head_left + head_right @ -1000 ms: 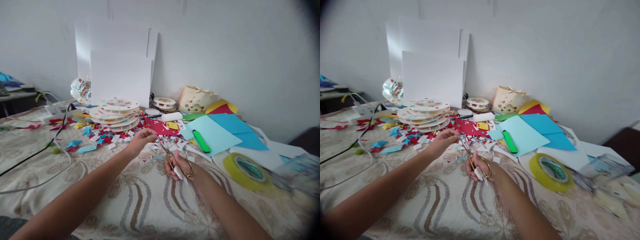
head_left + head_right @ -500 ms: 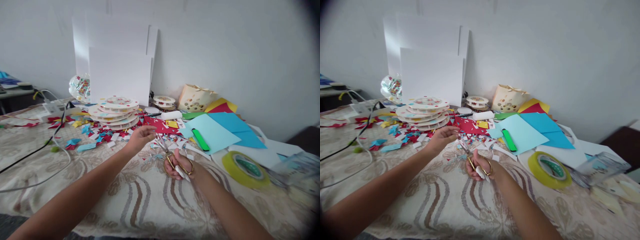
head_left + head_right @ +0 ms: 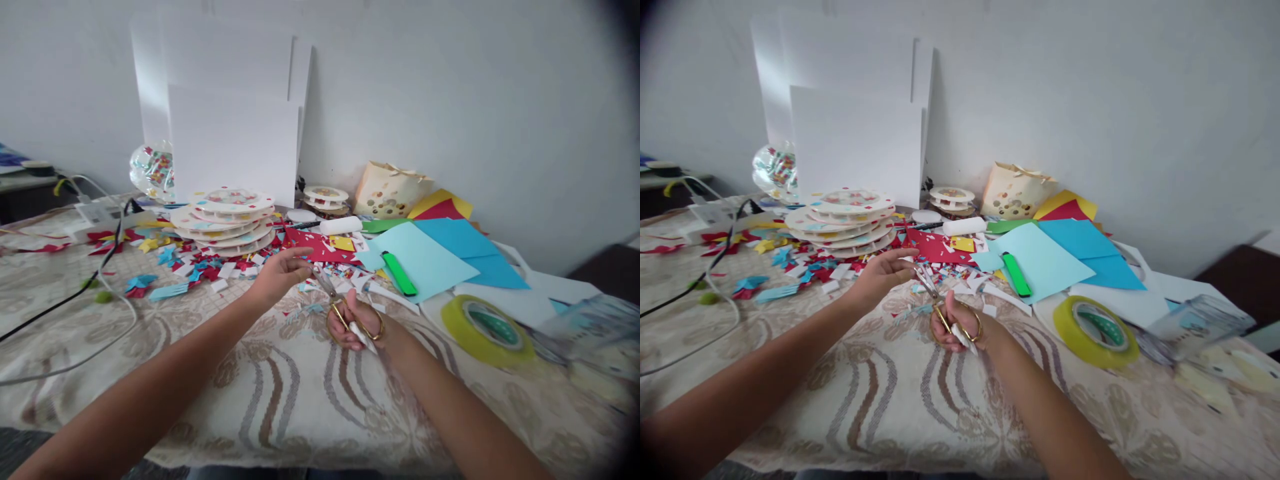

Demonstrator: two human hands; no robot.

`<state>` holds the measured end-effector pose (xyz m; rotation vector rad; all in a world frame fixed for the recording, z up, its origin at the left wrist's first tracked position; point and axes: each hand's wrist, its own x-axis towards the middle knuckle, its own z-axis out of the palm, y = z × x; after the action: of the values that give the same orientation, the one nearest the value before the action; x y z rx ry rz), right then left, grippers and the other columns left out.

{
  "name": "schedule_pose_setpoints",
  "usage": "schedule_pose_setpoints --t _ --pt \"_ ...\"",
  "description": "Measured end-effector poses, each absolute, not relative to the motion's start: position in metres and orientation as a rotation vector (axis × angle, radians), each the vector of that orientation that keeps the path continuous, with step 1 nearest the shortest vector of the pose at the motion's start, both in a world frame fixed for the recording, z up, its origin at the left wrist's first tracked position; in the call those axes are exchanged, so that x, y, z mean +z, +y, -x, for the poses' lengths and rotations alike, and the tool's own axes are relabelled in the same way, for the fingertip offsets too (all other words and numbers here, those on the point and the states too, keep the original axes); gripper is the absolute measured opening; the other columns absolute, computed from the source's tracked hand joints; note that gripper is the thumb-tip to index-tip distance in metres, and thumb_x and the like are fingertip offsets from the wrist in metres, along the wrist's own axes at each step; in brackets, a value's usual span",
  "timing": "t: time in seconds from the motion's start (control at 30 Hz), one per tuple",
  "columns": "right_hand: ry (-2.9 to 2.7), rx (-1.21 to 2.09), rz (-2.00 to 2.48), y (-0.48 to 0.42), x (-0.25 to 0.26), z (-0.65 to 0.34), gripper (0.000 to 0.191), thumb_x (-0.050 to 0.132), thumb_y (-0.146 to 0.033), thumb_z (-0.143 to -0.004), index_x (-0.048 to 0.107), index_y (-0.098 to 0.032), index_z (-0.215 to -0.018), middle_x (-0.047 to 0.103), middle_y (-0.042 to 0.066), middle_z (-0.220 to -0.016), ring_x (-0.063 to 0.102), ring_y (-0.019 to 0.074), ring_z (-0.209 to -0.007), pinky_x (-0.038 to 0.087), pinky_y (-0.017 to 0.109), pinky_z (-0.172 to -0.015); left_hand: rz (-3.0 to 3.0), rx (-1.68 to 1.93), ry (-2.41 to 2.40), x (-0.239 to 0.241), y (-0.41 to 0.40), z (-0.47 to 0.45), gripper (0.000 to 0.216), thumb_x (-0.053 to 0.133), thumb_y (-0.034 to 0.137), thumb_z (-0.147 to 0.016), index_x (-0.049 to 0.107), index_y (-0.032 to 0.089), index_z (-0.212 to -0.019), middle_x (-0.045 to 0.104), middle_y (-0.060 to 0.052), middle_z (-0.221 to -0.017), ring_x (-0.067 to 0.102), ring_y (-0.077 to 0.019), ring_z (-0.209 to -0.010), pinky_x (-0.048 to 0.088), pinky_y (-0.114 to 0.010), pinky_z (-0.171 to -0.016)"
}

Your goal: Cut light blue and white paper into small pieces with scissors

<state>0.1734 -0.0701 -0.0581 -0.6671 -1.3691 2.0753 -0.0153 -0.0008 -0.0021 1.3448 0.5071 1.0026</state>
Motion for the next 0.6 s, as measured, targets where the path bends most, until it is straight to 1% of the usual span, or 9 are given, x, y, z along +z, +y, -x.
schedule_pose_setpoints --t 0.13,0.2,0.37,0.5,0.6 --pt "-1.331 2.160 0.499 -0.0667 -0.0602 -0.1734 0.068 0.025 -0.076 -0.073 0.047 -0.013 -0.061 0.040 -0.005 -0.041 0.039 0.0067 -0.028 0.025 0.016 -0.024 -1.316 1.017 0.451 -0.0040 -0.0004 0.0140 0.048 0.070 0.017 -0.061 0.052 0.014 -0.106 0.065 0.000 -0.068 0.062 -0.0135 -0.067 0.044 -0.029 -0.070" --pt "-1.328 2.178 0.474 -0.0673 -0.0570 -0.1716 0.067 0.028 -0.077 -0.071 0.047 -0.014 -0.060 0.040 -0.005 -0.040 0.039 0.0066 -0.028 0.025 0.016 -0.024 -1.311 1.021 0.439 -0.0049 -0.0004 0.0135 0.051 0.070 0.017 -0.062 0.049 0.015 -0.108 0.064 0.000 -0.068 0.062 -0.0133 -0.067 0.044 -0.029 -0.070" --pt "-1.319 2.137 0.547 -0.0697 -0.0533 -0.1695 0.067 0.032 -0.079 -0.068 0.045 -0.014 -0.056 0.038 -0.006 -0.037 0.037 0.0063 -0.026 0.025 0.016 -0.024 -1.320 1.019 0.475 -0.0040 -0.0022 0.0128 0.050 0.069 0.017 -0.063 0.048 0.013 -0.109 0.063 0.000 -0.067 0.061 -0.0123 -0.066 0.044 -0.027 -0.070" --pt "-1.315 2.135 0.556 -0.0693 -0.0546 -0.1707 0.066 0.040 -0.079 -0.063 0.048 -0.013 -0.058 0.040 -0.006 -0.039 0.039 0.0066 -0.027 0.025 0.016 -0.024 -1.315 1.020 0.522 -0.0022 -0.0037 0.0127 0.059 0.069 0.018 -0.063 0.043 0.010 -0.115 0.063 0.000 -0.065 0.061 -0.0132 -0.064 0.044 -0.028 -0.069" --pt "-1.320 2.132 0.570 -0.0692 -0.0537 -0.1705 0.066 0.042 -0.079 -0.062 0.048 -0.013 -0.058 0.040 -0.006 -0.038 0.039 0.0066 -0.027 0.025 0.016 -0.025 -1.327 1.023 0.536 -0.0016 -0.0039 0.0132 0.064 0.069 0.018 -0.062 0.040 0.010 -0.119 0.063 0.001 -0.063 0.061 -0.0131 -0.063 0.043 -0.028 -0.067"
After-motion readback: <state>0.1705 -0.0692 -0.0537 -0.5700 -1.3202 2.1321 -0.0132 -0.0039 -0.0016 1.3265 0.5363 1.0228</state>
